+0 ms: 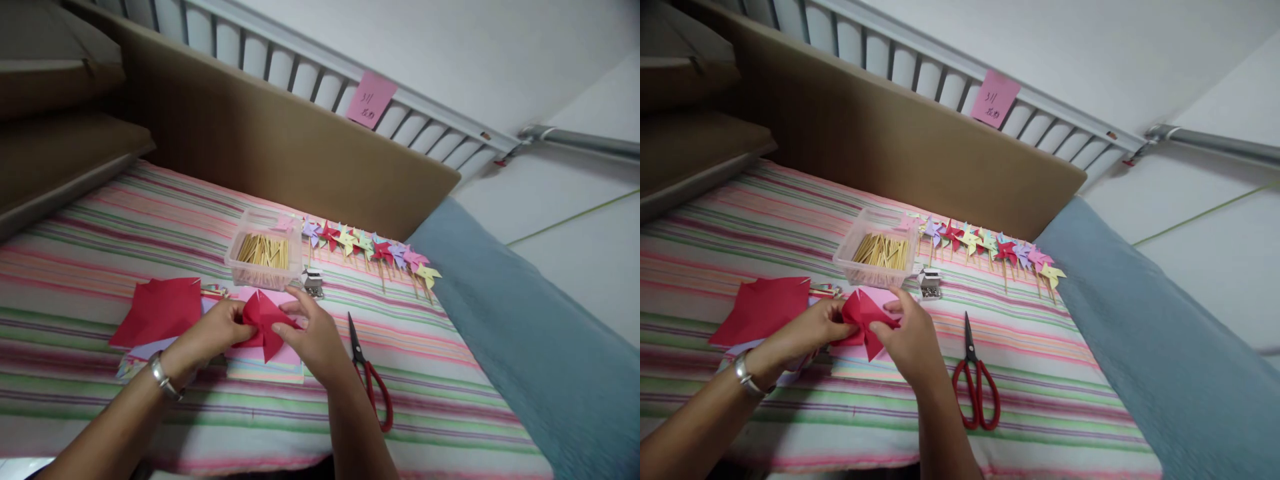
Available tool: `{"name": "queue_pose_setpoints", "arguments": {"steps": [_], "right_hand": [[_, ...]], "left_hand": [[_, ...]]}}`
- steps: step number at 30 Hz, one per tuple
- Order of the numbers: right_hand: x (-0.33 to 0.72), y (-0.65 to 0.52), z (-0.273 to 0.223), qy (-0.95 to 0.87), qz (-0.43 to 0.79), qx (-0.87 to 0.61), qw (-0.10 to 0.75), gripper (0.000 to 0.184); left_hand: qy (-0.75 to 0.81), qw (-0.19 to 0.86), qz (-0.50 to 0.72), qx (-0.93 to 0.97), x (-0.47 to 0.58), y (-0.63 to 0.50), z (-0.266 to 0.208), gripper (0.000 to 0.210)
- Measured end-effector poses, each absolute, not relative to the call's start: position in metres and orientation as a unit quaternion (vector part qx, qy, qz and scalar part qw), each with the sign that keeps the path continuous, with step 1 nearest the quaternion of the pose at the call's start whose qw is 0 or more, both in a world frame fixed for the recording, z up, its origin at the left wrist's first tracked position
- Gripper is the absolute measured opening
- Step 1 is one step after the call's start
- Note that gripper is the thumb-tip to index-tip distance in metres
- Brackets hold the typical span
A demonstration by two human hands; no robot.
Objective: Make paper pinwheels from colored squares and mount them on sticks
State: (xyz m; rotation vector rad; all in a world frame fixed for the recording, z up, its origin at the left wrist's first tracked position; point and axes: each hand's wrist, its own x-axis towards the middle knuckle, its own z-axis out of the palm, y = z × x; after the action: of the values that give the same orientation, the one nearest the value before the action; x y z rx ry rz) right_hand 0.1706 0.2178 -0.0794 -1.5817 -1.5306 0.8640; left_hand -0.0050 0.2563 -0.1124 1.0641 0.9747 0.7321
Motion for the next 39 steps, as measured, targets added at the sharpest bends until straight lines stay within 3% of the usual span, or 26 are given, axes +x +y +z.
{"name": "queue_pose_setpoints", "arguments": {"steps": [6,14,20,27,39], "right_hand": [[0.171,0.214,-0.085,-0.648,0.384,-0.580,0.311,0.064],[0.169,0.217,-0.085,-0.636,0.388,-0.595,0.301,0.057],[0.175,0.230,-0.092,-0.503,0.475,-0.573,0.438,0.034],[0.157,0.235,-0.106,-0.378,0.499,-0.522,0.579,0.031],[0.136,0.231,-0.112,-0.337,0.518,-0.498,0.608,0.028]], "left_hand": [[0.397,0.661,0.244,0.588,0.004,0.252,-0.127,0.005],[0.393,0.653,0.272,0.587,0.006,0.255,-0.129,0.003],[0.433,0.667,0.432,0.425,0.002,0.255,-0.113,0.039],[0.399,0.736,0.422,0.349,0.018,0.241,-0.117,0.023],[0.405,0.734,0.467,0.281,0.020,0.245,-0.128,0.020]]}}
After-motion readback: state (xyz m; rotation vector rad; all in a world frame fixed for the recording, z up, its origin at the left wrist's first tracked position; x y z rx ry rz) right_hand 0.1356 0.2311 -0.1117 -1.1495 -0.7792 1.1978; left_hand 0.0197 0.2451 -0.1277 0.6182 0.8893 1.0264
